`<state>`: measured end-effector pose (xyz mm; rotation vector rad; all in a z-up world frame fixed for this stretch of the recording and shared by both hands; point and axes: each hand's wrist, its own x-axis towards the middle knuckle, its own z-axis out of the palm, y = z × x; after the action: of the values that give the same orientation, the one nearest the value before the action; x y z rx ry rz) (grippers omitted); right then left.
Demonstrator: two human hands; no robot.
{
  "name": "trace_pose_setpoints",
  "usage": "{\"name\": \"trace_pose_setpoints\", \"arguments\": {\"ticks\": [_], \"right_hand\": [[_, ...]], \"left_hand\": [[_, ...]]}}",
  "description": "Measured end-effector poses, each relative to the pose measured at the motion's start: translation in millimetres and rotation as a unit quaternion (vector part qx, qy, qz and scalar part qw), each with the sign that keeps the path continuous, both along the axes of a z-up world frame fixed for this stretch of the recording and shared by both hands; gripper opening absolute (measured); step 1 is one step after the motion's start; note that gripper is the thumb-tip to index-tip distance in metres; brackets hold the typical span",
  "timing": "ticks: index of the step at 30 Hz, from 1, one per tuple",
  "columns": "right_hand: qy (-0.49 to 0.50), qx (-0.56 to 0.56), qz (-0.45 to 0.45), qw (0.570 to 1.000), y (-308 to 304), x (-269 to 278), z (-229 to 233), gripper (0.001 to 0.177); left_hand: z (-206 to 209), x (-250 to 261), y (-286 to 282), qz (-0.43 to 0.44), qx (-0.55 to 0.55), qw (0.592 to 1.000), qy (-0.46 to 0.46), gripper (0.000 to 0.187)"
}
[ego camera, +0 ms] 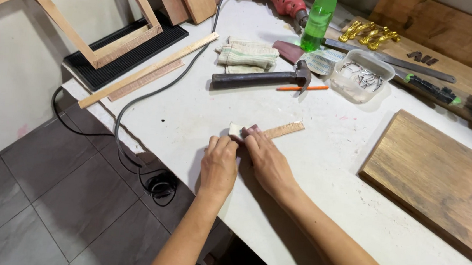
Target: Measure, mark, and sand small wooden frame components on a workbench.
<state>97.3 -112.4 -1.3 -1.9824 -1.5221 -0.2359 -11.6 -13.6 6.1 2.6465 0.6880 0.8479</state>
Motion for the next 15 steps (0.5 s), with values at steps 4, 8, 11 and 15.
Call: {"name": "trace_pose_setpoints", "arguments": {"ticks": [4, 8, 11, 15], "right_hand": [[-0.023, -0.023, -0.030, 0.999, -19, 48, -8, 0.031], [0.051, -0.158, -0.157, 0.974, -36, 82, 6, 0.011], [0.056, -0.112, -0.146, 0.981, -32, 60, 4, 0.020], [-0.007, 0.062, -0.010, 0.998, -8, -8, 11, 0.040]], "left_hand": [[-4, 1, 3, -0.004, -0.007, 1.000, -0.009, 0.011], [-10, 2, 5, -0.001, -0.020, 1.000, 0.010, 0.010], [-7, 3, 5, -0.002, -0.019, 1.000, 0.009, 0.014], [-5, 1, 1, -0.005, -0.001, 1.000, -0.003, 0.021]]}}
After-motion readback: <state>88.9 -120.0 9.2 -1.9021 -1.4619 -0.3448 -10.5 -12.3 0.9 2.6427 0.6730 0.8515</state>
